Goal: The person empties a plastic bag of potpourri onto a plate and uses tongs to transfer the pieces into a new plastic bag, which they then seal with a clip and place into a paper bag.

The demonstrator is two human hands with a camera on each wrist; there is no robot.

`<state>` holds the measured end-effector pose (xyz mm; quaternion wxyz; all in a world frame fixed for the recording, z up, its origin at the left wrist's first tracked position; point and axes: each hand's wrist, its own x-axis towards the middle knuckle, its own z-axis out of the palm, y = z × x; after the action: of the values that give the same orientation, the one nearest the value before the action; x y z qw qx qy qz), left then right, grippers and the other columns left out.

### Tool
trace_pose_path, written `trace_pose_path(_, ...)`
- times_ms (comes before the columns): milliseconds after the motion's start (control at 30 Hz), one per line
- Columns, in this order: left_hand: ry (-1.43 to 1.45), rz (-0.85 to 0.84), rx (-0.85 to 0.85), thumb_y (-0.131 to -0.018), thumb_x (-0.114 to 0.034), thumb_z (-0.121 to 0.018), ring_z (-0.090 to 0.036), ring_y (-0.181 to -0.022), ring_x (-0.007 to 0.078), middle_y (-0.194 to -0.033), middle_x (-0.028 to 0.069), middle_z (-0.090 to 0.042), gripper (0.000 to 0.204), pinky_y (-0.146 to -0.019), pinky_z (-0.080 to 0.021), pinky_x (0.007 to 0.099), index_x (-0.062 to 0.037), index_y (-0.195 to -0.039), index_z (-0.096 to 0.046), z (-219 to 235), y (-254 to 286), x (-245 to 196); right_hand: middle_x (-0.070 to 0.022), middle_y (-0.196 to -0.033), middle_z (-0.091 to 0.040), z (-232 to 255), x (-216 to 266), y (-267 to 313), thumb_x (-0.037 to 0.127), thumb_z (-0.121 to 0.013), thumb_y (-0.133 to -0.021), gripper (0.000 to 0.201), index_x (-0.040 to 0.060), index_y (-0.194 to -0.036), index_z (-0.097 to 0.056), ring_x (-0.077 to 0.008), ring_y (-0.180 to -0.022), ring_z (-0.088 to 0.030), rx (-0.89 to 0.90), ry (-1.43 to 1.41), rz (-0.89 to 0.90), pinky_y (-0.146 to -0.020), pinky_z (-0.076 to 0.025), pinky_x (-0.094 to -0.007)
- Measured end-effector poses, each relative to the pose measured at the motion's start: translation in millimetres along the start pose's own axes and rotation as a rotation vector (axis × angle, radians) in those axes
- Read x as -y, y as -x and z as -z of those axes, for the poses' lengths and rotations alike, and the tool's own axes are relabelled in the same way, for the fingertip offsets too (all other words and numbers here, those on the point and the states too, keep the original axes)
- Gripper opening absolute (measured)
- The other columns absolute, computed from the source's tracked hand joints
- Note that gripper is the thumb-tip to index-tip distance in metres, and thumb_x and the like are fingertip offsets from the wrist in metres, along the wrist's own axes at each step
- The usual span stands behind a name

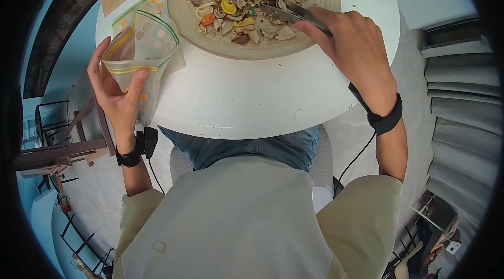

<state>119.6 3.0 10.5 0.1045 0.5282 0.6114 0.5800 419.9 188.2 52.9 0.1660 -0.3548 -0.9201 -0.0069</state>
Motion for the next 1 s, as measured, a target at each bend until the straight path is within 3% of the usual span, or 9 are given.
trace_pose_path(100, 0.001, -0.004, -0.004, -0.073, -0.009, -0.083, -0.048, -0.126, 0.0283, -0.141, 0.0176, -0.041, 0.081, -0.104, -0.047, 0.0408, -0.0037, -0.138, -0.034, 0.2, 0.6, -0.2, -0.0187, -0.06, -0.061, -0.9, -1.5, -0.7, 0.04, -0.067, -0.086, 0.04, 0.0023, -0.096, -0.073, -0.0345, -0.054, -0.06, -0.035, 0.009, 0.051, -0.053, -0.047, -0.0371)
trace_pose_path(400, -0.001, -0.002, -0.002, -0.072, -0.009, -0.084, -0.047, -0.127, 0.0278, -0.14, 0.0174, -0.042, 0.082, -0.105, -0.045, 0.0413, -0.0039, -0.138, -0.035, -0.3, -0.2, 0.4, -0.0182, -0.061, -0.06, 9.1, 11.3, -20.8, 0.042, -0.067, -0.086, 0.039, 0.0046, -0.098, -0.074, -0.0364, -0.056, -0.058, -0.002, -0.057, -0.037, -0.054, -0.045, -0.0389)
trace_pose_path(500, 0.002, -0.001, 0.001, -0.071, -0.009, -0.084, -0.047, -0.127, 0.0279, -0.14, 0.0175, -0.042, 0.083, -0.105, -0.045, 0.0408, -0.0039, -0.138, -0.035, -2.0, -0.2, 0.6, -0.017, -0.065, -0.063, 5.5, 27.8, -33.5, 0.043, -0.066, -0.087, 0.039, 0.0068, -0.099, -0.074, -0.0351, -0.059, -0.06, -0.068, -0.172, 0.053, -0.056, -0.046, -0.0386)
trace_pose_path(600, -0.002, -0.006, -0.002, -0.071, -0.009, -0.084, -0.047, -0.127, 0.0277, -0.14, 0.0178, -0.042, 0.084, -0.105, -0.044, 0.0402, -0.0038, -0.138, -0.034, -2.8, -1.0, 0.1, -0.0151, -0.066, -0.063, -3.8, 53.7, -45.6, 0.043, -0.065, -0.087, 0.037, 0.0067, -0.088, -0.073, -0.0335, -0.061, -0.06, -0.169, -0.36, 0.196, -0.057, -0.046, -0.0387)
trace_pose_path(700, 0.004, -0.008, -0.013, -0.071, -0.009, -0.084, -0.047, -0.127, 0.0275, -0.139, 0.0181, -0.042, 0.084, -0.106, -0.043, 0.0399, -0.0037, -0.138, -0.034, -2.9, -0.8, -0.2, -0.0132, -0.065, -0.061, -12.2, 82.4, -52.6, 0.044, -0.064, -0.086, 0.038, 0.0071, -0.079, -0.067, -0.0325, -0.061, -0.06, -0.055, -0.325, 0.312, -0.058, -0.046, -0.0405)
trace_pose_path(767, 0.022, -0.001, -0.017, -0.071, -0.008, -0.084, -0.047, -0.127, 0.0273, -0.139, 0.0182, -0.042, 0.084, -0.106, -0.043, 0.0399, -0.0037, -0.138, -0.034, -3.6, 0.1, -3.3, -0.0123, -0.057, -0.058, -21.5, 93.9, -50.6, 0.046, -0.064, -0.087, 0.041, 0.0053, -0.089, -0.068, -0.0328, -0.058, -0.06, -0.124, -0.323, 0.378, -0.056, -0.046, -0.0401)
trace_pose_path(900, 0.028, 0.014, -0.027, -0.072, -0.009, -0.084, -0.047, -0.127, 0.027, -0.139, 0.0183, -0.042, 0.084, -0.106, -0.042, 0.0399, -0.0034, -0.138, -0.033, -2.1, 1.0, -5.5, -0.0125, -0.06, -0.06, -19.5, 86.6, -52.1, 0.048, -0.065, -0.085, 0.043, 0.0052, -0.091, -0.068, -0.0311, -0.059, -0.062, -0.105, -0.305, 0.351, -0.057, -0.047, -0.0408)
trace_pose_path(967, 0.004, -0.003, -0.029, -0.072, -0.009, -0.084, -0.047, -0.127, 0.0271, -0.139, 0.0182, -0.042, 0.084, -0.106, -0.042, 0.0399, -0.0034, -0.138, -0.033, -0.5, 1.7, -2.6, -0.0122, -0.077, -0.065, -10.8, 68.9, -57.1, 0.048, -0.063, -0.085, 0.043, 0.0097, -0.103, -0.069, -0.0279, -0.078, -0.066, 0.079, -0.216, 0.188, -0.071, -0.051, -0.0374)
trace_pose_path(1000, -0.003, -0.013, -0.021, -0.072, -0.009, -0.084, -0.047, -0.127, 0.0272, -0.139, 0.0182, -0.042, 0.084, -0.106, -0.042, 0.0397, -0.0035, -0.138, -0.034, -0.6, 1.2, -1.0, -0.0122, -0.077, -0.065, -7.3, 60.1, -60.5, 0.048, -0.063, -0.085, 0.043, 0.0097, -0.103, -0.069, -0.0279, -0.078, -0.066, 0.081, -0.218, 0.19, -0.071, -0.051, -0.0374)
